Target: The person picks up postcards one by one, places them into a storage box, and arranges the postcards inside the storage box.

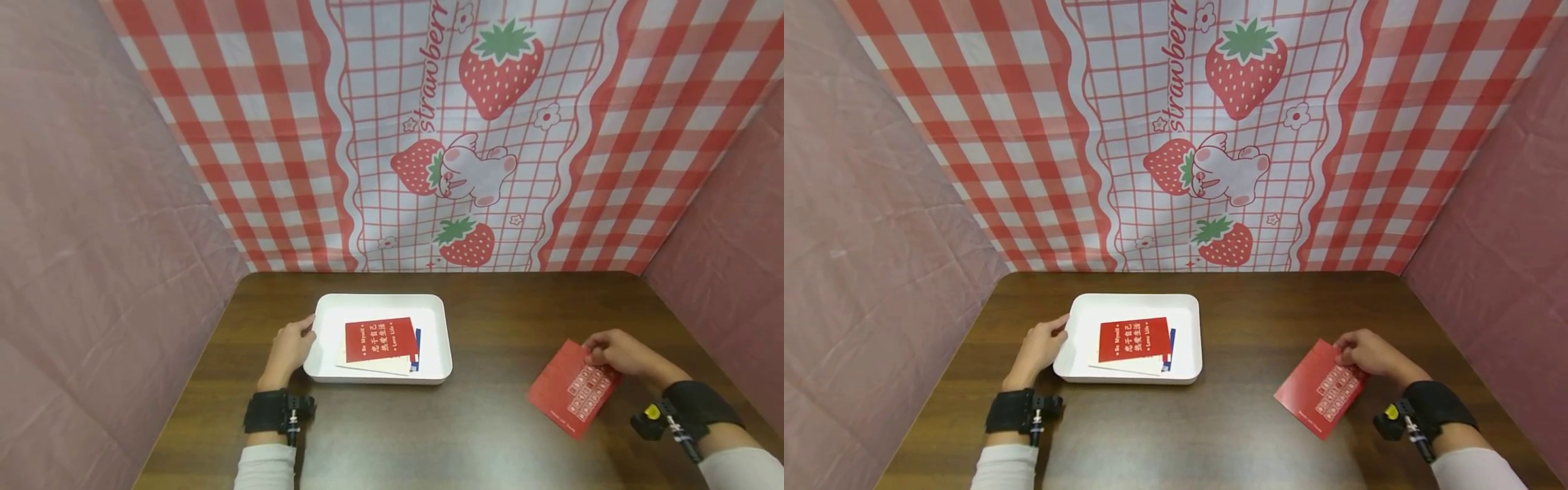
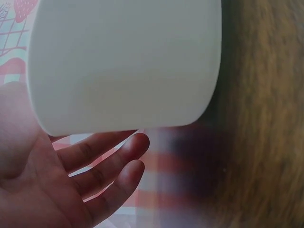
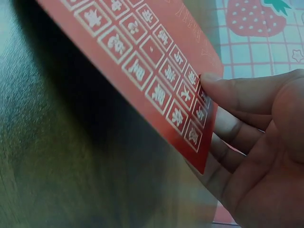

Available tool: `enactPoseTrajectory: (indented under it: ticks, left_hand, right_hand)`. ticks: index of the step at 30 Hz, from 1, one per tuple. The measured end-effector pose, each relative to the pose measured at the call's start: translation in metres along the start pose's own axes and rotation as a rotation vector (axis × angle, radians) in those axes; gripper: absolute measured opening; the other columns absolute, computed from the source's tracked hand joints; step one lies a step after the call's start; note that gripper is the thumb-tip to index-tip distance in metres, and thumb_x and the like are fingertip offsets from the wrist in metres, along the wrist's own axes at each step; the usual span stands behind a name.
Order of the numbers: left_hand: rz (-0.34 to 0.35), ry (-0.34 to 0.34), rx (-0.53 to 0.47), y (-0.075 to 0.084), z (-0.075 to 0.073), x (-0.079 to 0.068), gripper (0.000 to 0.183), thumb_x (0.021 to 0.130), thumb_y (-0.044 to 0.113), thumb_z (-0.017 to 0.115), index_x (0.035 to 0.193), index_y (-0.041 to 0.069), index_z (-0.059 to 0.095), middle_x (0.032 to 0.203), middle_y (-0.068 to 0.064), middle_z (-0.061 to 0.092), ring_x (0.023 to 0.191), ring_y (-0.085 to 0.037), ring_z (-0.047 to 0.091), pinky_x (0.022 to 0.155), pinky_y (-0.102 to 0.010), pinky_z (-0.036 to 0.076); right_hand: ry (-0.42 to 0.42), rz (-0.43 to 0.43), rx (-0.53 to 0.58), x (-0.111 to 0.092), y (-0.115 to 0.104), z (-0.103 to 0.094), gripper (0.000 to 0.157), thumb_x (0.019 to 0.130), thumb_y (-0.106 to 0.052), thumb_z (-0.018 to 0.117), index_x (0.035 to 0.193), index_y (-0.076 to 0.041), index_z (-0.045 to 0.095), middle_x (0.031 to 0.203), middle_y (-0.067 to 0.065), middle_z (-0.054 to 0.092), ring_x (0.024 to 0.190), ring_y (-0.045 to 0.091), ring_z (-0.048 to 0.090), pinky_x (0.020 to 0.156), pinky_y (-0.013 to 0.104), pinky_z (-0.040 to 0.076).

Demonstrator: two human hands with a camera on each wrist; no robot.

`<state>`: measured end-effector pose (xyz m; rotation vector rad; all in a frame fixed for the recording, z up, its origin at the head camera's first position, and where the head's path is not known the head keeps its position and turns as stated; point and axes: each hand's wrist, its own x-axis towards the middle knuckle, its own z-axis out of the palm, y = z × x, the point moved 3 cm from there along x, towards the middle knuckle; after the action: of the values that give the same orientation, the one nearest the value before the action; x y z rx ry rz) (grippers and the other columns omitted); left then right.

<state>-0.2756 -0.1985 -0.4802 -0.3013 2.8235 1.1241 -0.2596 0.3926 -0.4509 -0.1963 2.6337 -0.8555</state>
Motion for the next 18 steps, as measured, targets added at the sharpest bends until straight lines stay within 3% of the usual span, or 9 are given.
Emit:
enactPoseTrajectory:
  ticks: [5, 18]
  left_hand:
    - [-0.013, -0.011, -0.006, -0.0002, 0.0011, -0.0008, 0.047, 0.099, 0.015, 0.046, 0.146, 0.009, 0.044, 0.148, -0.02, 0.045, 0.131, -0.036, 0.049, 0.106, -0.055, 0.04]
    - [0.031, 0.018, 0.022, -0.0011, 0.0009, 0.0011, 0.047, 0.098, 0.015, 0.047, 0.145, 0.008, 0.046, 0.145, -0.019, 0.049, 0.131, -0.037, 0.05, 0.106, -0.055, 0.04]
  right_hand:
    - [-0.007, 0.066, 0.067, -0.0026, -0.0002, -0.0007, 0.031, 0.092, -0.016, 0.062, 0.111, 0.009, 0.059, 0.088, 0.008, 0.06, 0.078, 0.02, 0.054, 0.065, 0.031, 0.046]
    - [-0.004, 0.001, 0.183, -0.0027, -0.0018, -0.0024, 0.039, 0.095, -0.022, 0.059, 0.118, 0.01, 0.057, 0.1, 0.009, 0.062, 0.085, 0.012, 0.054, 0.073, 0.029, 0.048]
